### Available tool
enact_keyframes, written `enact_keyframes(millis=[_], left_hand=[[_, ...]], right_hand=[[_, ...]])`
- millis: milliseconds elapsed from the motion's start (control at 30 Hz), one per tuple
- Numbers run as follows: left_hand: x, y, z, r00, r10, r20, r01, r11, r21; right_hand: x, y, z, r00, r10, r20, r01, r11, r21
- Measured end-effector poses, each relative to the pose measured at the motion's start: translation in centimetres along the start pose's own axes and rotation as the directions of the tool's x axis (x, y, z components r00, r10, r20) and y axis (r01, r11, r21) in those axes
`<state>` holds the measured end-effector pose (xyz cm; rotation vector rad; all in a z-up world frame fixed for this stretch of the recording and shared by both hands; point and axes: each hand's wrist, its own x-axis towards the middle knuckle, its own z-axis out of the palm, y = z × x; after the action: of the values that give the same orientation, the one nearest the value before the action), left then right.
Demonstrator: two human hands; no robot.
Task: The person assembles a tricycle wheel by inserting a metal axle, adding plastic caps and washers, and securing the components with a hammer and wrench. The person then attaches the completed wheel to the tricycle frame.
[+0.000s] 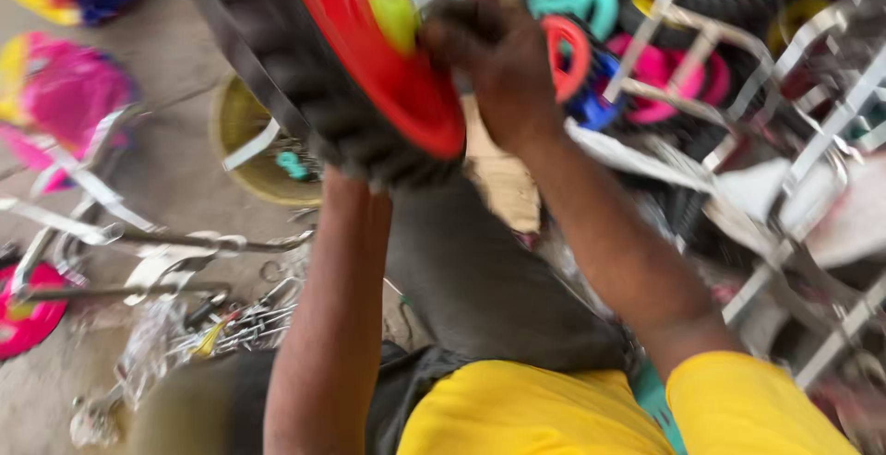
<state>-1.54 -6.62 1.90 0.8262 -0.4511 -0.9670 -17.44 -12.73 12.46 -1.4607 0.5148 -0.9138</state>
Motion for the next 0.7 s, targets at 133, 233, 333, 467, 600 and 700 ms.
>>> enact_keyframes(millis=[133,233,333,467,600,700], left_hand=[[3.6,-4.7,5.3,0.998,-0.026,0.065,0.023,0.999,0.047],[3.2,-9.1,6.8,0.996,-0.082,0.047,0.078,0.994,0.076],[0.7,-13.4,7.7,0.987,-0.159,0.029,0.157,0.985,0.077],[-1.8,-17.4,6.7,0.974,-0.226,-0.017,0.227,0.971,0.081],[-0.4,-18.3,6.2,0.977,-0.21,-0.038,0.213,0.973,0.091],[0.8,-18.0,6.2,0.98,-0.194,-0.047,0.198,0.975,0.104]], right_hand=[[-1.3,-1.2,-8.6,0.97,-0.127,-0.209,0.164,0.971,0.174],[-4.6,3.6,-15.4,0.931,-0.052,-0.361,0.141,0.964,0.224],[-9.6,13.8,-20.1,0.844,0.178,-0.506,-0.155,0.984,0.088],[-16.9,27.8,-21.6,0.665,0.469,-0.582,-0.624,0.776,-0.087],[-19.3,33.5,-16.3,0.892,0.25,-0.377,-0.328,0.931,-0.16],[-19.8,33.3,-11.6,0.96,0.206,-0.189,-0.276,0.799,-0.534]])
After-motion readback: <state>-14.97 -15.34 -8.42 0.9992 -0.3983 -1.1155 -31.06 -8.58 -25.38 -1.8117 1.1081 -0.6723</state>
